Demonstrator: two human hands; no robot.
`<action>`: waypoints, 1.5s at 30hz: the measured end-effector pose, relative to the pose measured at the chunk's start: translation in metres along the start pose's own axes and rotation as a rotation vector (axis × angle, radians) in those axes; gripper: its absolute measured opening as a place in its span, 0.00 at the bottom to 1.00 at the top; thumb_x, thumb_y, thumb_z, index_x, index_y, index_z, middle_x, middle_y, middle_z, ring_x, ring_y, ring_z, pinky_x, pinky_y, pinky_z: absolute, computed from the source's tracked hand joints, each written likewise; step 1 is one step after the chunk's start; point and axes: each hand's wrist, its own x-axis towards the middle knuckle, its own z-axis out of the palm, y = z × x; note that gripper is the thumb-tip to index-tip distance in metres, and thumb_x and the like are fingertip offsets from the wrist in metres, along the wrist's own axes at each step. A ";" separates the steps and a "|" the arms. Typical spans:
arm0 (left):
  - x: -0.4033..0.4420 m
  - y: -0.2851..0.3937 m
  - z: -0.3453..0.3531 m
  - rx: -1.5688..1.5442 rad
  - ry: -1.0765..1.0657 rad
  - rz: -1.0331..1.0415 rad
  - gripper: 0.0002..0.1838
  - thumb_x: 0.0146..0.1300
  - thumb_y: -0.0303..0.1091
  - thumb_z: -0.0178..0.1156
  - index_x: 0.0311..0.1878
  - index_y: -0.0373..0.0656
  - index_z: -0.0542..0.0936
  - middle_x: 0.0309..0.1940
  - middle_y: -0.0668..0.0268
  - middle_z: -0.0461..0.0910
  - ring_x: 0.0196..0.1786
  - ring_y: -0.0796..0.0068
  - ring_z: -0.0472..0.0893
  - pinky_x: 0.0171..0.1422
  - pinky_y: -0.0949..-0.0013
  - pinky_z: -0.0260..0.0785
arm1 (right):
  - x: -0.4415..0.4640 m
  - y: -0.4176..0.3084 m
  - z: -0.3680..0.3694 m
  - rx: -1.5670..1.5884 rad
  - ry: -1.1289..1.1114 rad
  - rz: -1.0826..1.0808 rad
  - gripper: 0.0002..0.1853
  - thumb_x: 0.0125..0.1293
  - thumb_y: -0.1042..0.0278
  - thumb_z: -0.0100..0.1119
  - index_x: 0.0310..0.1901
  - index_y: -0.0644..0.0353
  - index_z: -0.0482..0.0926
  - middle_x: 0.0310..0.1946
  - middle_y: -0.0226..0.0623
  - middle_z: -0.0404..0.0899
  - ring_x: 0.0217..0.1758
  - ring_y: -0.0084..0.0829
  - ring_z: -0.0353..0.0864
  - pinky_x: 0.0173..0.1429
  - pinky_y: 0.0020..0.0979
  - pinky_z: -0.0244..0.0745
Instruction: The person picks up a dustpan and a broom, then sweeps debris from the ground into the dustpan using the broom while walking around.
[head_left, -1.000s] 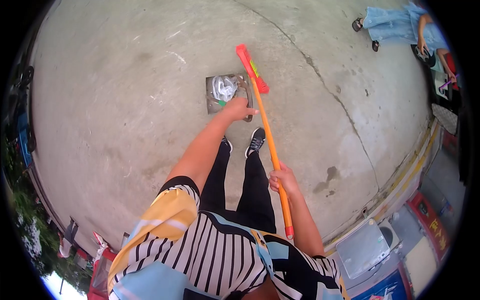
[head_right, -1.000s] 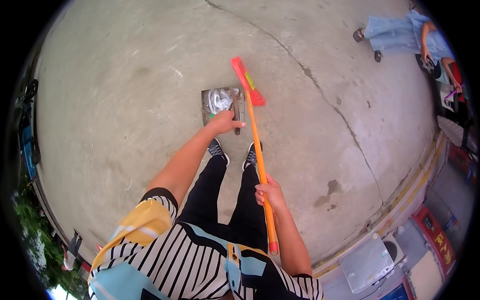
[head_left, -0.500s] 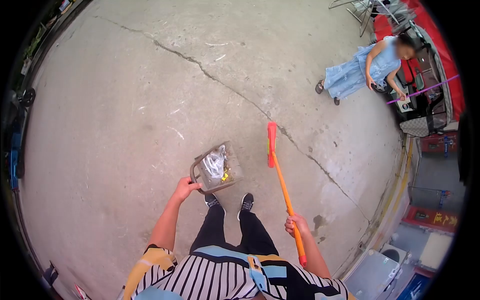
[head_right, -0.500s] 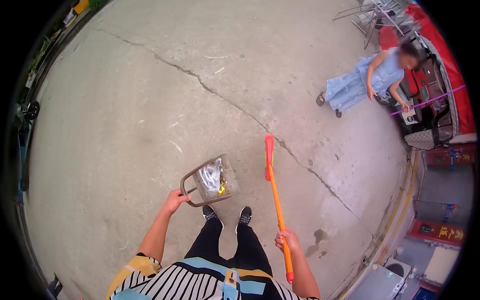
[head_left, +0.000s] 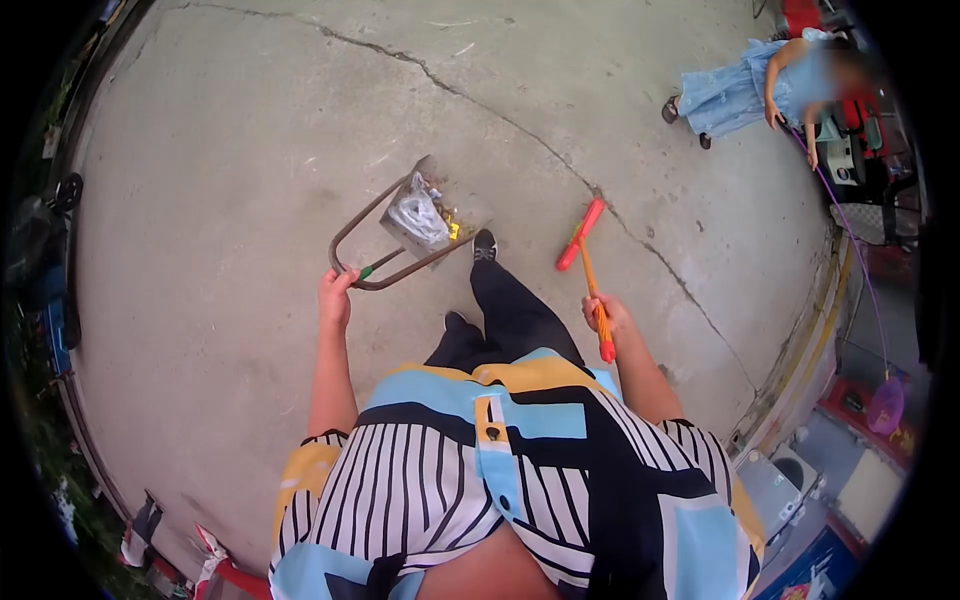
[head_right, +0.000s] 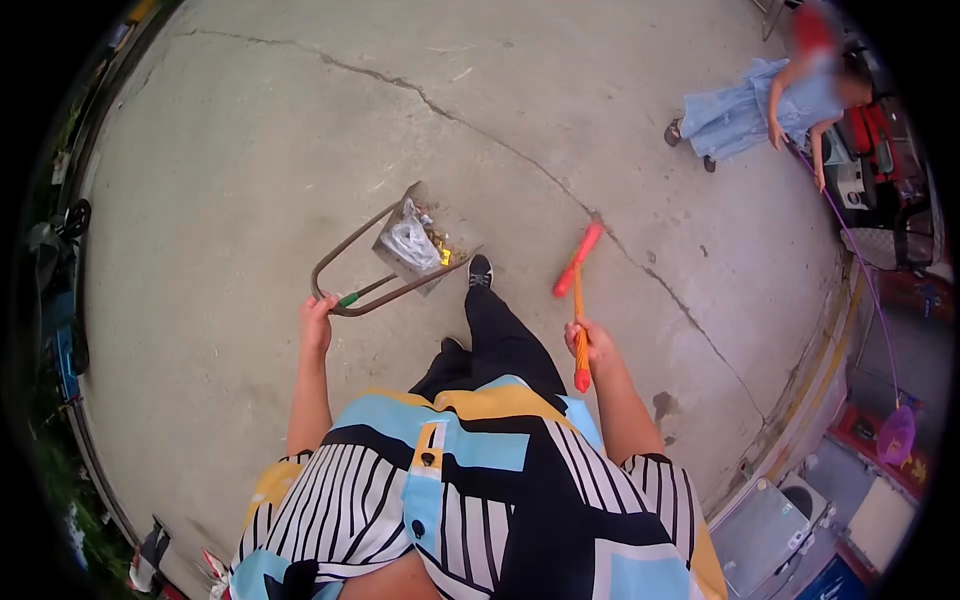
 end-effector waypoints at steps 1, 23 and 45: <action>0.018 0.008 -0.005 -0.009 0.038 0.031 0.05 0.47 0.30 0.59 0.24 0.43 0.72 0.22 0.72 0.72 0.30 0.81 0.68 0.40 0.74 0.57 | 0.016 -0.013 0.020 0.054 -0.032 0.054 0.10 0.64 0.68 0.47 0.27 0.60 0.61 0.15 0.30 0.63 0.13 0.21 0.63 0.17 0.20 0.65; 0.159 0.017 -0.184 -0.588 0.964 -0.113 0.12 0.59 0.41 0.56 0.28 0.43 0.71 0.17 0.69 0.70 0.20 0.78 0.70 0.25 0.76 0.64 | 0.242 -0.106 0.293 0.224 -0.055 -0.048 0.14 0.54 0.76 0.53 0.14 0.57 0.65 0.10 0.27 0.63 0.11 0.24 0.64 0.20 0.24 0.66; 0.246 0.085 -0.237 -1.371 1.722 0.149 0.25 0.57 0.58 0.53 0.27 0.42 0.67 0.22 0.66 0.70 0.25 0.75 0.71 0.31 0.74 0.68 | 0.183 -0.010 0.807 -1.890 -0.489 -0.680 0.02 0.50 0.78 0.48 0.24 0.60 0.69 0.17 0.25 0.64 0.21 0.18 0.66 0.27 0.21 0.61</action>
